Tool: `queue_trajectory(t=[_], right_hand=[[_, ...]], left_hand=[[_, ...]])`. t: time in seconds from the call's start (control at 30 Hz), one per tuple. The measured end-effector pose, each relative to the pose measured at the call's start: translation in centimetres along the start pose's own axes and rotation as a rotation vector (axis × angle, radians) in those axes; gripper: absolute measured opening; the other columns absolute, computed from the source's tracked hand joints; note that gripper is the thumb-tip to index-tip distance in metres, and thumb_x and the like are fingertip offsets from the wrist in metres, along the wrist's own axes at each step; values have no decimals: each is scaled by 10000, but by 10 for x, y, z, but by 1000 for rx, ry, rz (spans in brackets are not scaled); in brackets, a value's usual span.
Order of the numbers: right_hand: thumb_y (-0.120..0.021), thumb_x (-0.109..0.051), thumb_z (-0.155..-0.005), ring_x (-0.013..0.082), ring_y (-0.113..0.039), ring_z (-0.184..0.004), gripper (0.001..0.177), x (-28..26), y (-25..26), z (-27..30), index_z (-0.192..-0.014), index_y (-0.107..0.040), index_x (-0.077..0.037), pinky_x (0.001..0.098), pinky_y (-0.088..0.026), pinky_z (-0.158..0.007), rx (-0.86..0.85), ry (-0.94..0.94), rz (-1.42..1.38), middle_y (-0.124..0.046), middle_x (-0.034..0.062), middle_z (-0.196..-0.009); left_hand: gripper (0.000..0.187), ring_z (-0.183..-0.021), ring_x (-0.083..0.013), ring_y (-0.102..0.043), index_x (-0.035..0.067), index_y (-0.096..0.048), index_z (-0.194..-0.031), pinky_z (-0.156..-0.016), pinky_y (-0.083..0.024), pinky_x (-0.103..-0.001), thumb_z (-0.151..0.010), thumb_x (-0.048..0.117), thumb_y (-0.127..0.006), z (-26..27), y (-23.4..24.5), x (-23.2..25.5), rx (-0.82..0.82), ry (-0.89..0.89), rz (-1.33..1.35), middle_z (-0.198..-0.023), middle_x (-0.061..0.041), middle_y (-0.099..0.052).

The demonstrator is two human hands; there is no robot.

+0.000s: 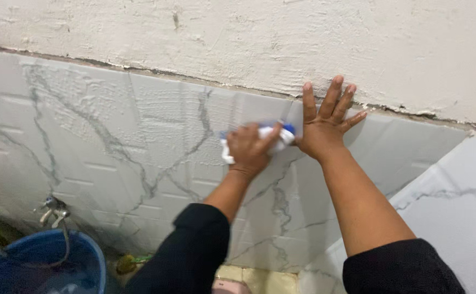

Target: The person scrubs the bathroom wall tiles with a brush and soapy water from a green bucket, repeatedly dipping the brush and scrubbing the tiled surfaces.

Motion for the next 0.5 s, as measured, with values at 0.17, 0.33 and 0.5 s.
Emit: queue_trajectory(t=[0.17, 0.33, 0.5], right_hand=[[-903, -640, -605, 491, 400, -1411, 1501, 5, -12, 0, -1609, 186, -399, 909, 113, -996, -92, -10, -35, 417, 193, -1579], [-902, -663, -583, 490, 375, -1420, 1489, 7, -10, 0, -1599, 153, -399, 924, 125, -987, -11, 38, -65, 395, 180, -1583], [-900, -576, -779, 474, 378, -1438, 1326, 10, -8, 5, -1661, 76, -408, 895, 136, -915, 168, 157, -3, 372, 136, -1640]], left_hand=[[532, -825, -297, -628, 87, -588, -1272, -693, -503, -464, -952, 510, -636, -27, 69, -118, 293, 785, 109, -943, -105, -608], [573, -1138, -384, -658, 56, -555, -1377, -925, -541, -527, -1078, 544, -583, -47, 64, -77, 473, 602, -95, -1263, -218, -640], [546, -1001, -270, -601, 453, -597, -1401, -881, -396, -543, -890, 332, -747, -2, -10, 47, -43, -18, -82, -1101, -16, -627]])
Point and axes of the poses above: each hand's wrist, its own z-axis away from the middle knuckle, its own y-axis out of the back of the hand, x = y × z, the point moved 5 cm from there along -z, towards the middle knuckle
